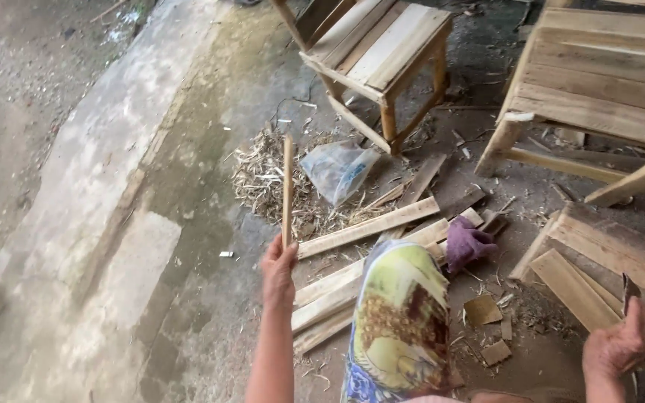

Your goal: Manual sanding of a wooden slat using sandpaper in a workshop area.

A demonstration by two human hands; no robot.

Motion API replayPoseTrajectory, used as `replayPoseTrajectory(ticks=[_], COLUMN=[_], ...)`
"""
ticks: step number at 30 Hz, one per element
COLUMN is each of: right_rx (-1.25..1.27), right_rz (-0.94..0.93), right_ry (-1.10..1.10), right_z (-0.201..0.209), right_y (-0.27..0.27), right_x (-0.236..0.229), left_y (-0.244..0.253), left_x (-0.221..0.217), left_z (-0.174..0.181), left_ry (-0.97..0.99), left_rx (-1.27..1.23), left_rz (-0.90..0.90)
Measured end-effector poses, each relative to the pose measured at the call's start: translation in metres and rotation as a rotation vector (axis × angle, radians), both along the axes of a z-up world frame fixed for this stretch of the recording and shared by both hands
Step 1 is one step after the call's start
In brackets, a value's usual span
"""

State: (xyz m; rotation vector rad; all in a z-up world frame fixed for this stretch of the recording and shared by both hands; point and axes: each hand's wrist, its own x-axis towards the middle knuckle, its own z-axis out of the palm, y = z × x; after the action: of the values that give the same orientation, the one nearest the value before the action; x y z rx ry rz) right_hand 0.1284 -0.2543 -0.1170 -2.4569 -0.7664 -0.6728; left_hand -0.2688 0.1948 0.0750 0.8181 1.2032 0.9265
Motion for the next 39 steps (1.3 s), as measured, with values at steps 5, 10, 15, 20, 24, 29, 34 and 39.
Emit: replayPoseTrajectory(ticks=[5,10,15,20,24,29,34,39], right_rx=[0.02,-0.032,0.002,0.154,0.185,0.355,0.338,0.267], right_rz=[0.019,0.009,-0.006,0.003,-0.086,-0.212,-0.294,-0.343], right_ry=[0.065,0.117,0.219,0.384,0.32,0.413,0.47,0.429], right_z=[-0.001,-0.018,-0.019,0.009,0.029,-0.015,-0.016,-0.017], right_y=[0.006,-0.008,-0.014,-0.01,-0.009,-0.029,-0.007,0.003], right_x=[-0.002,-0.004,-0.01,-0.021,-0.025,-0.012,-0.022,-0.019], left_y=[0.005,0.01,0.027,0.066,0.088,0.083,0.022,-0.112], left_x=[-0.026,-0.013,0.055,0.089,0.103,0.181,0.277,0.363], left_z=[-0.133,-0.21,-0.153,-0.187,-0.216,-0.054,0.06,-0.011], left_ry=[0.266,0.393,0.539,0.685,0.509,0.326,0.315,0.628], left_rx=[-0.249,-0.197,-0.209,-0.097,0.094,0.12,0.686,1.365], left_rz=[0.185,0.172,0.07,0.023,-0.256,-0.692,-1.363,-1.758])
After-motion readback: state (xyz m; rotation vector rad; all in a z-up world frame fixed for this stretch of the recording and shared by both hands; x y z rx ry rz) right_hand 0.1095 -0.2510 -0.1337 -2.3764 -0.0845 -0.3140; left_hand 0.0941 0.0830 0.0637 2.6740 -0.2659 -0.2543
